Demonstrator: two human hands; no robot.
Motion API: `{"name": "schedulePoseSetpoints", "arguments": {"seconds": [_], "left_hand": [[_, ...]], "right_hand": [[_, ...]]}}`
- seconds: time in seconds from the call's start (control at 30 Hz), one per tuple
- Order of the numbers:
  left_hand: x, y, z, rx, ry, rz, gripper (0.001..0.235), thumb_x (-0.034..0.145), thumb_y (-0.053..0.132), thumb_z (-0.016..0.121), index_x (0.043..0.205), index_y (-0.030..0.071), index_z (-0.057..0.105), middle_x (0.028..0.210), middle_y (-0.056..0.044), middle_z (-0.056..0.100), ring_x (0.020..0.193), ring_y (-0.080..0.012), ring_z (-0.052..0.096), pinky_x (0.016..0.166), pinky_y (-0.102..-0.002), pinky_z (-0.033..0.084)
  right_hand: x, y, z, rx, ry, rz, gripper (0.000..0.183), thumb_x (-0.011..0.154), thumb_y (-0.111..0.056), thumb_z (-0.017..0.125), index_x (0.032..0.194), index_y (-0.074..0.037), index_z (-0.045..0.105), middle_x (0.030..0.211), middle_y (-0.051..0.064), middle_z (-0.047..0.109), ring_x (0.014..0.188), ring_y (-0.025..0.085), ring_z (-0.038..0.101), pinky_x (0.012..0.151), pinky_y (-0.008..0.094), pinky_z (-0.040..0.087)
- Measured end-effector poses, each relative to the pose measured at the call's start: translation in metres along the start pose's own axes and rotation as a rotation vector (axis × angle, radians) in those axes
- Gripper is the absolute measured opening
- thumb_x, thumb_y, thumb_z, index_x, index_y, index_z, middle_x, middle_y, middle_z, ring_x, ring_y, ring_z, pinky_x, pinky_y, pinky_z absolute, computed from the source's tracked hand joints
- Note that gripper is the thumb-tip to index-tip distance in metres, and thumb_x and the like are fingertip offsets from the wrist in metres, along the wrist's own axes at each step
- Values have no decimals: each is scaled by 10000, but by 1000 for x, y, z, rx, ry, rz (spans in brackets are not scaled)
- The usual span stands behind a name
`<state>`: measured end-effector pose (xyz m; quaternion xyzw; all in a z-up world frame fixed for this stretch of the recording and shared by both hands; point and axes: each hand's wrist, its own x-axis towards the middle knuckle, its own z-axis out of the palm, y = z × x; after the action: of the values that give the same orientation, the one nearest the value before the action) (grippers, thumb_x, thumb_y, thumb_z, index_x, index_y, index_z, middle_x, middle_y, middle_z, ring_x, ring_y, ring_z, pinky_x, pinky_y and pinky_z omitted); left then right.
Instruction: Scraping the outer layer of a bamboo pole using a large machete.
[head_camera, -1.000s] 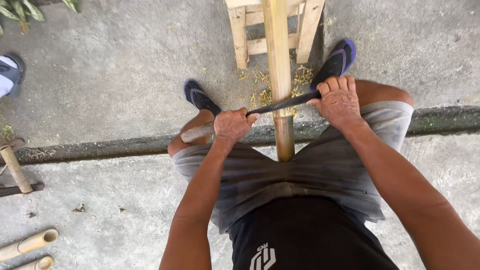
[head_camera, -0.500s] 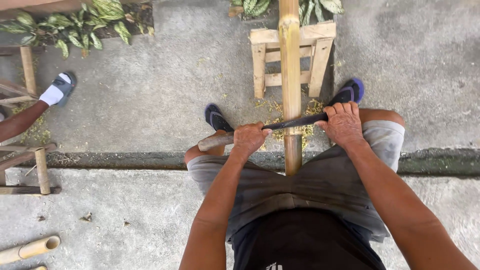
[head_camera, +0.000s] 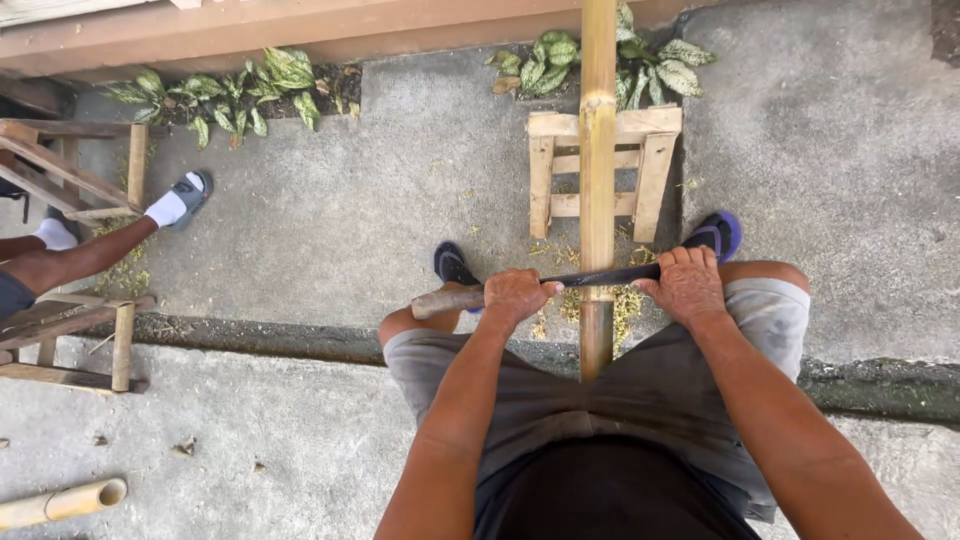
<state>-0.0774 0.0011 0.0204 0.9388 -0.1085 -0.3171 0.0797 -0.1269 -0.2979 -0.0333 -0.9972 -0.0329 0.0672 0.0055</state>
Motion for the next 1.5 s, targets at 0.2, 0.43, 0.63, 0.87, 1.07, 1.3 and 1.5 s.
{"name": "schedulePoseSetpoints", "arguments": {"seconds": [0.2, 0.43, 0.63, 0.87, 1.07, 1.3, 1.5], "left_hand": [[-7, 3, -14, -24, -68, -10, 681, 955, 686, 444, 1207, 115, 716, 1206, -138, 715, 1198, -301, 644, 995, -497, 500], [-3, -20, -9, -86, -7, 110, 699, 946, 686, 463, 1181, 86, 735, 1228, -154, 734, 1188, -324, 676, 1003, -500, 519], [-43, -64, -23, -250, -62, -72, 708, 932, 693, 415, 1149, 94, 725, 1188, -177, 735, 1154, -344, 682, 994, -508, 513], [-76, -140, 29, -610, 177, -364, 638, 915, 666, 508, 991, 75, 738, 777, -192, 701, 801, -371, 703, 804, -486, 534], [-61, -160, 43, -1127, 201, -590, 522, 922, 551, 629, 841, 36, 662, 491, -48, 493, 415, -192, 489, 450, -386, 416], [-49, -186, 25, -1634, 75, -527, 602, 951, 604, 538, 835, 18, 616, 481, -19, 398, 374, -145, 404, 451, -347, 466], [-37, -207, 41, -1781, -11, -519, 642, 985, 609, 464, 855, -2, 609, 463, -21, 389, 352, -151, 386, 458, -375, 502]], "right_hand": [[2, -5, -6, 49, -111, 46, 728, 861, -699, 586, 1278, -108, 665, 1296, 111, 616, 1340, 303, 471, 1212, 457, 252], [-6, -21, -14, 100, -57, 37, 754, 842, -618, 663, 1371, -88, 573, 1351, 121, 574, 1385, 293, 433, 1241, 515, 188], [-6, -54, -22, 184, 299, 73, 735, 901, -439, 667, 1482, -31, 477, 1453, 175, 488, 1405, 381, 420, 1217, 523, 291], [30, -104, -1, 391, 27, 86, 723, 994, -416, 543, 1523, 24, 322, 1571, 239, 318, 1484, 401, 278, 1230, 482, 237], [113, -117, 4, 290, -83, 80, 731, 1006, -260, 455, 1554, 123, 159, 1653, 313, 35, 1543, 448, 55, 1262, 487, 117], [217, -92, -7, 98, -97, 71, 674, 1048, -135, 329, 1602, 104, 28, 1665, 305, -111, 1542, 448, -99, 1260, 489, -10], [295, -64, 3, 143, -22, 49, 719, 1037, -135, 331, 1641, 107, 27, 1701, 296, -102, 1571, 458, -99, 1288, 495, -21]]}}
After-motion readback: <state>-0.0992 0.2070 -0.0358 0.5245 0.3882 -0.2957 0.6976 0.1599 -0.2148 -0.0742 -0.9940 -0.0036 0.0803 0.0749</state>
